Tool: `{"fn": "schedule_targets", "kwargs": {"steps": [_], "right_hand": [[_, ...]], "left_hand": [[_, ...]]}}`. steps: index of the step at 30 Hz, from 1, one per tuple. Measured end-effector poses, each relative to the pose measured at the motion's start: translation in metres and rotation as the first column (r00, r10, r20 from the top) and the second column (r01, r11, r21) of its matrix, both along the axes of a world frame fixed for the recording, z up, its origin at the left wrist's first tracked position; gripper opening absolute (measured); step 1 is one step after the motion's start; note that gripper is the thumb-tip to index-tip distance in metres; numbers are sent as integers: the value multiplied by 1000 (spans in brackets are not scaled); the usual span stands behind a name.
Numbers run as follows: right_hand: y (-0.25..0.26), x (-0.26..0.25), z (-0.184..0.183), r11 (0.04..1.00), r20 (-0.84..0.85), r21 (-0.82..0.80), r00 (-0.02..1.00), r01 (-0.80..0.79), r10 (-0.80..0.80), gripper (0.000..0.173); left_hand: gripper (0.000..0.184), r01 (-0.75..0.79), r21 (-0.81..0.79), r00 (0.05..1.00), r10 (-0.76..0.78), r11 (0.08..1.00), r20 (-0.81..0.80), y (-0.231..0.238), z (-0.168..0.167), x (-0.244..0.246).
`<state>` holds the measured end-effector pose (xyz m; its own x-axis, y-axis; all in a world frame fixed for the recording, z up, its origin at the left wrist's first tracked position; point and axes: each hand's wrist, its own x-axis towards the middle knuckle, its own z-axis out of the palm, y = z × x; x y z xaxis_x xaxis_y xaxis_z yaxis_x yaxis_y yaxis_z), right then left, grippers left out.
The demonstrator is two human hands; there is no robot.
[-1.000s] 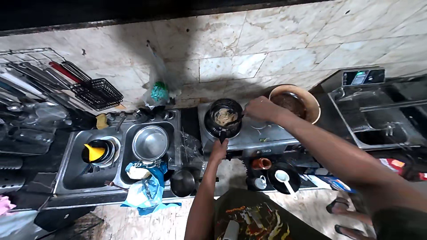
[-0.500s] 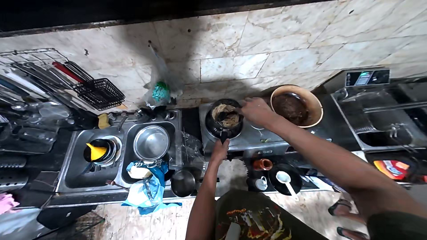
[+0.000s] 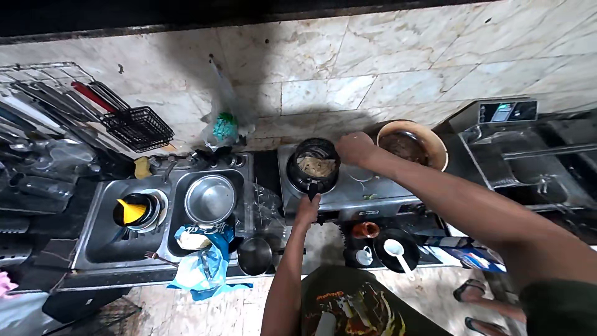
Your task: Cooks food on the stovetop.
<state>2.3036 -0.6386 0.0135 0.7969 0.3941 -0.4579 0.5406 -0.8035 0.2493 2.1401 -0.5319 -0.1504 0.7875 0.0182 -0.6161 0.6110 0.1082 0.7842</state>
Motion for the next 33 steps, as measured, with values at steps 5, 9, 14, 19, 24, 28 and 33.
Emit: {"fn": "schedule_targets", "kwargs": {"steps": [5, 9, 14, 19, 24, 28, 33], "right_hand": [[-17, 8, 15, 999, 3, 41, 1000, -23, 23, 15], [-27, 14, 19, 997, -28, 24, 997, -67, 67, 16], [-39, 17, -21, 969, -50, 181, 982, -170, 182, 26], [-40, 1, -63, 933, 101, 345, 992, -105, 75, 24], [-36, -36, -43, 942, 183, 316, 966, 116, -180, 7], [-31, -45, -40, 921, 145, 269, 933, 283, -329, 7], [-23, -12, -73, 926, 99, 354, 979, 132, -178, 11]], "left_hand": [[38, 10, 8, 1000, -10, 1000, 1, 1, 0, 1], [36, 18, 21, 1000, -18, 1000, -4, 1, 2, 2], [36, 10, 12, 1000, -10, 1000, -4, 0, 0, 1], [35, -3, -26, 1000, 2, 1000, -4, -2, -1, 1], [36, 4, -13, 1000, -4, 1000, -10, -1, -2, 2], [36, 24, 4, 1000, -24, 1000, -9, -1, 0, 3], [37, 29, 8, 1000, -28, 1000, -7, 2, 3, 2]]}}
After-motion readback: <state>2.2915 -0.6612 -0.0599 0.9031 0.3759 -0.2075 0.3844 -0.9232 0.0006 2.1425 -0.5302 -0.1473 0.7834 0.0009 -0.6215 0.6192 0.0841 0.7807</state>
